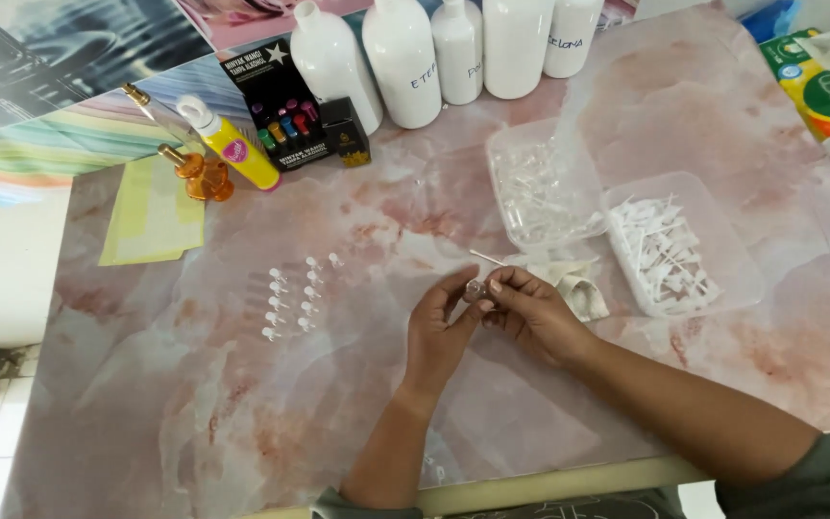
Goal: Manually assembling perfume sprayers by inserting thin plastic tubes into sprayer heads.
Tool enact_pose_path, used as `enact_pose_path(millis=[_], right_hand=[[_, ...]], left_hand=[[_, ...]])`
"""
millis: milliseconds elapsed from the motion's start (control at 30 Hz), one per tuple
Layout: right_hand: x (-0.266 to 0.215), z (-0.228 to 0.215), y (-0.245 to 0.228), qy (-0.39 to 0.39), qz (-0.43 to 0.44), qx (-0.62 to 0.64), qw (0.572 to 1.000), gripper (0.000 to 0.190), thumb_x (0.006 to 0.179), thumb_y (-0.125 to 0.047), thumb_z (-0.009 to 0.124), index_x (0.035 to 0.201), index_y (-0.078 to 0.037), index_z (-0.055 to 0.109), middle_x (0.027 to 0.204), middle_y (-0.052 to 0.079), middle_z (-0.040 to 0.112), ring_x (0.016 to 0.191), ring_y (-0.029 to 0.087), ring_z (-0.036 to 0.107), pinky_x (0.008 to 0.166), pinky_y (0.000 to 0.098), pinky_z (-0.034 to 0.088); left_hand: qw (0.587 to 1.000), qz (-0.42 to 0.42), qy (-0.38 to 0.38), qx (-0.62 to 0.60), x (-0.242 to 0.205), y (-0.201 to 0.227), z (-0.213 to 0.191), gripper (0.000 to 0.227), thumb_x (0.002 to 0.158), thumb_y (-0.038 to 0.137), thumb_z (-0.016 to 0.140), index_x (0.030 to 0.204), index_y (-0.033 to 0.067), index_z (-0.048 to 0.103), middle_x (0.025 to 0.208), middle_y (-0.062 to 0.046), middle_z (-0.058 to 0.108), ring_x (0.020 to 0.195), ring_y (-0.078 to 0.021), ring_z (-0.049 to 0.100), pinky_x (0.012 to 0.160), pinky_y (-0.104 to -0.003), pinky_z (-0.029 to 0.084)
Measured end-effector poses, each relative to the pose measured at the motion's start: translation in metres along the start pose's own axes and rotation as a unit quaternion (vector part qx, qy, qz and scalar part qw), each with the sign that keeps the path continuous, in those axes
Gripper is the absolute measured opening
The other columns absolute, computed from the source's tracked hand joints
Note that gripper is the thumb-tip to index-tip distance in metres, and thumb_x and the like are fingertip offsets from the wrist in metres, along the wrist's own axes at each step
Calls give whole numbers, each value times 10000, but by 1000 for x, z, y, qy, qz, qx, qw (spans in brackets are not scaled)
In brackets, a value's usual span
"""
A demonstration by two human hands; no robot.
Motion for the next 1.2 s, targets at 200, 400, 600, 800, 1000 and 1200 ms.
enact_pose_path(millis=[200,400,600,800,1000,1200], right_hand=[[7,-20,1,23,-87,-144,986,191,911,17,731,1073,100,672,984,143,655,837,214,716,783,368,635],[-11,-20,-68,-30,-258,-403,878,115,913,-5,746,1025,18,760,841,97,690,775,151,693,711,336,615],[-22,-11,-95,-96,-291,-673,673,138,948,-58,666,1067,-43,734,885,148,754,879,321,744,797,435,592],[-11,-33,-78,-137,-246,-769,574,203,992,-187,617,1145,-91,709,1016,186,756,976,358,737,888,469,569],[19,-44,-35,-58,-370,-782,499,238,1009,-215,648,1167,-52,723,959,163,735,902,319,733,779,420,583],[42,-71,-7,6,-368,-841,397,167,934,-224,682,1063,-165,769,920,77,722,832,268,721,722,404,585]], left_hand=[[1000,0,-15,-20,0,-29,-2,340,891,87,786,1214,22,702,1272,-199,691,1266,-321,625,1117,-422,470],[999,-23,-39,30,3,-37,-10,278,894,72,793,1162,51,721,1100,-114,731,1067,-206,691,1024,-377,549],[998,-33,-49,38,5,-38,-8,277,908,79,778,1177,61,714,1027,-68,684,991,-154,666,974,-341,571],[996,-34,-67,46,3,-30,-7,280,946,85,738,1223,53,706,1056,-105,676,978,-155,632,965,-377,569],[996,-33,-67,42,3,-26,-6,286,941,97,747,1224,65,719,1053,-101,679,971,-162,641,949,-375,580],[996,-67,-20,53,8,-17,-11,275,909,87,770,1179,70,723,1028,-83,601,962,-161,624,937,-365,590]])
Point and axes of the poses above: each hand's wrist, its own x-axis towards the middle knuckle, its own z-axis out of the palm, y = z × x, the point moved 3 cm from there along x, towards the middle knuckle
